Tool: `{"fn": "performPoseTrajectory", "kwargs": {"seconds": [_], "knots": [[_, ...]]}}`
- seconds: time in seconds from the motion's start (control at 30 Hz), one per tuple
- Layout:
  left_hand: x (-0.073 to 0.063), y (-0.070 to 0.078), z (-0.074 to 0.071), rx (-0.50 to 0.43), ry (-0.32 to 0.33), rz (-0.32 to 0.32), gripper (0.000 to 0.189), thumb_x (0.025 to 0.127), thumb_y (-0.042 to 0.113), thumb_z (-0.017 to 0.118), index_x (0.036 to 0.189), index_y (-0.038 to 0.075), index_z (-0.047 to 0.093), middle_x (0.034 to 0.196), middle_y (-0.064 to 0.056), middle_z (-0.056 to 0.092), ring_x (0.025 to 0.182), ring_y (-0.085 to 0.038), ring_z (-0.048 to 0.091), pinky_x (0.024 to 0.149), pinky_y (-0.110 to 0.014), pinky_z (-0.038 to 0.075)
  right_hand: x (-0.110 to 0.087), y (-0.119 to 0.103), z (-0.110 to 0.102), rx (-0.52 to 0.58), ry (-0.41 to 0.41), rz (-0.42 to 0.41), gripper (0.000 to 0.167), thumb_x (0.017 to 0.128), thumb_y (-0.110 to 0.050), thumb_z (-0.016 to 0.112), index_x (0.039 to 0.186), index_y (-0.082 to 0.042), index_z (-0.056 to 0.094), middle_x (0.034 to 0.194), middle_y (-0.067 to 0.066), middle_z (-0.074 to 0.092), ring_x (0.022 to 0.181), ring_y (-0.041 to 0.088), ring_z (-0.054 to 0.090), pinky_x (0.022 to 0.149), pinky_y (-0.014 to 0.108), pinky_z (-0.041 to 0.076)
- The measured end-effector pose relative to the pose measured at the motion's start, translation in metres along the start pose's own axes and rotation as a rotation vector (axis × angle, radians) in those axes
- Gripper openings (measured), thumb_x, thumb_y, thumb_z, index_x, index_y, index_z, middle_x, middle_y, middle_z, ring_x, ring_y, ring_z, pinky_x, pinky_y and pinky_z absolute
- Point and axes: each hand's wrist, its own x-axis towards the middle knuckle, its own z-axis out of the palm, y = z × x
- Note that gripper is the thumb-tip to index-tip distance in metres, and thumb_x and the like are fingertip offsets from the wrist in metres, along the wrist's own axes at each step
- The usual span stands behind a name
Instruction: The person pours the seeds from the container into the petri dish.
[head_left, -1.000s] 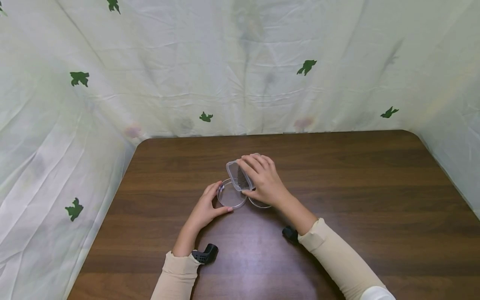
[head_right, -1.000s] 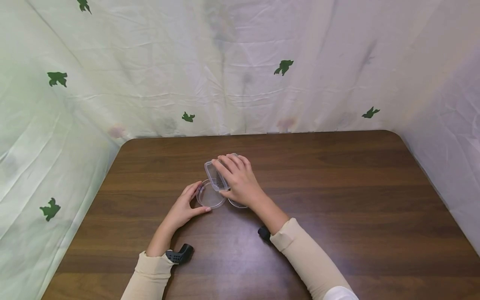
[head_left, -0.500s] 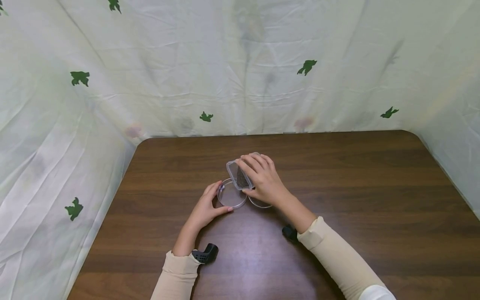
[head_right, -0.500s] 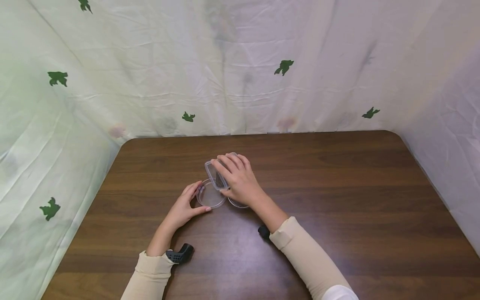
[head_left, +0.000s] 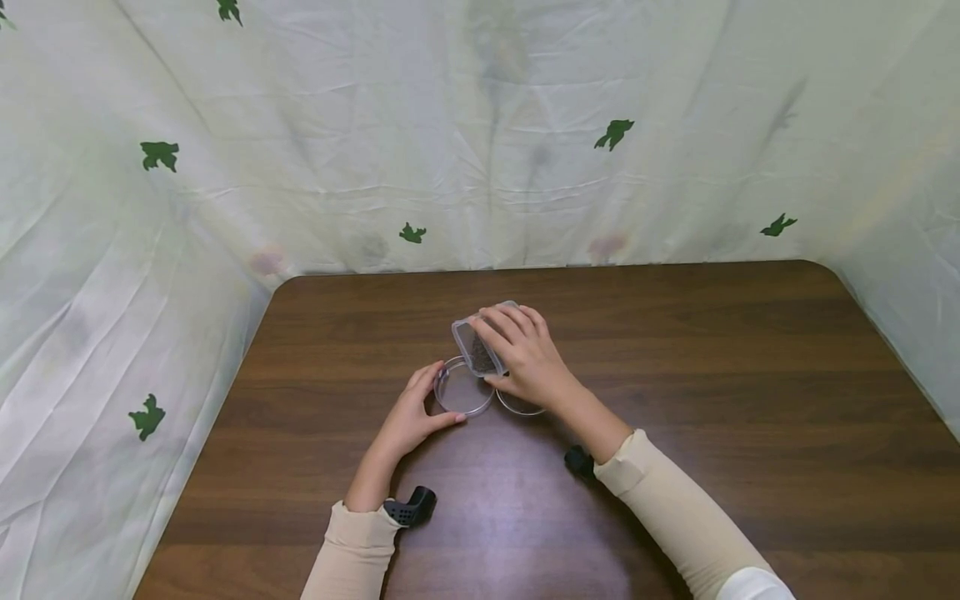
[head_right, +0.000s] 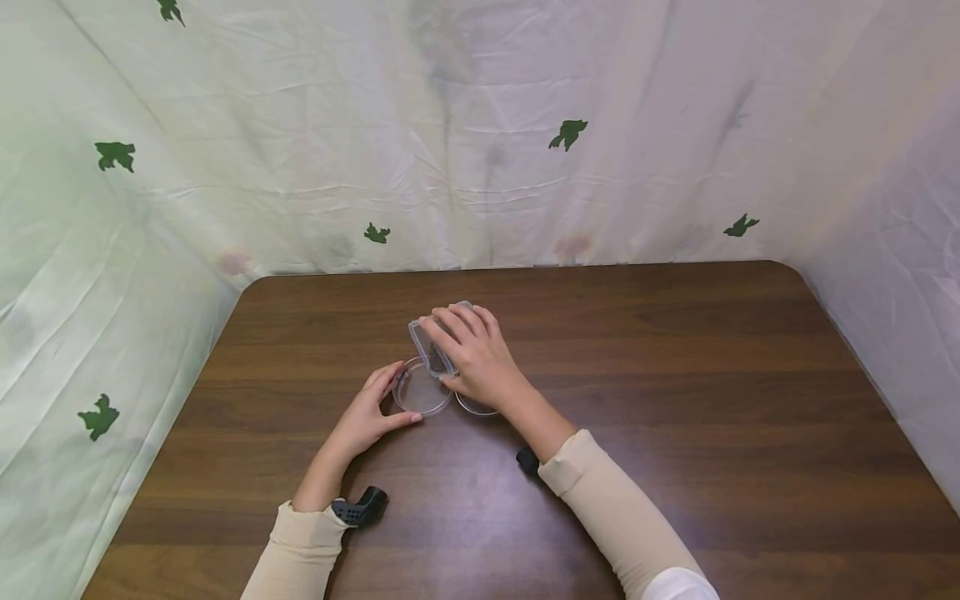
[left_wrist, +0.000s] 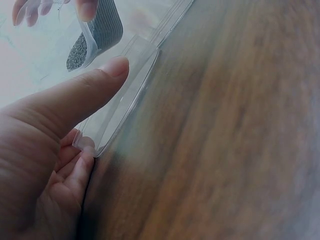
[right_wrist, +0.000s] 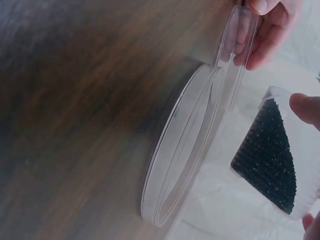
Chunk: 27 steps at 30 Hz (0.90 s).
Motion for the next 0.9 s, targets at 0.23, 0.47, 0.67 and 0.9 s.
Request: {"fn": "performPoseTrajectory", "kwargs": {"seconds": [0.23, 0.47, 0.67, 0.9], "knots": [[0.0, -0.0001, -0.0003, -0.004, 0.0, -0.004, 0.089, 0.066, 0.029, 0.08, 0.136, 0.0, 0.034, 0.133, -0.018, 0.036, 0.121, -0.028, 0.038, 0.098, -0.043, 0.031, 0.0011, -0.0003, 0.0006, -0.009, 0.003, -0.005, 0.091, 0.058, -0.035, 0.083, 0.133, -0.012, 0.038, 0.131, 0.011, 0.04, 0.121, 0.03, 0.032, 0.099, 0.048, 0.021], [0.0004, 0.0004, -0.0008, -0.001, -0.002, -0.009, 0.089, 0.066, 0.03, 0.08, 0.136, 0.0, 0.033, 0.134, -0.018, 0.036, 0.12, -0.028, 0.038, 0.098, -0.043, 0.031, 0.0031, -0.0009, -0.0002, -0.004, 0.0, -0.005, 0.09, 0.058, -0.035, 0.083, 0.133, -0.012, 0.039, 0.132, 0.011, 0.04, 0.121, 0.03, 0.032, 0.099, 0.048, 0.021], [0.0001, 0.0009, -0.0012, -0.001, -0.008, -0.012, 0.089, 0.067, 0.031, 0.079, 0.137, 0.0, 0.033, 0.134, -0.017, 0.035, 0.121, -0.028, 0.038, 0.098, -0.042, 0.031, 0.0037, -0.0009, 0.0003, -0.021, -0.011, -0.006, 0.09, 0.059, -0.036, 0.083, 0.134, -0.012, 0.038, 0.132, 0.011, 0.04, 0.122, 0.029, 0.032, 0.1, 0.048, 0.021], [-0.0002, 0.0005, -0.0011, -0.001, -0.008, -0.005, 0.09, 0.067, 0.031, 0.079, 0.137, -0.001, 0.033, 0.134, -0.018, 0.035, 0.121, -0.029, 0.037, 0.098, -0.043, 0.031, 0.0039, -0.0013, 0.0005, -0.022, -0.014, -0.012, 0.091, 0.059, -0.036, 0.083, 0.134, -0.012, 0.037, 0.133, 0.011, 0.039, 0.122, 0.029, 0.031, 0.101, 0.048, 0.02]]}}
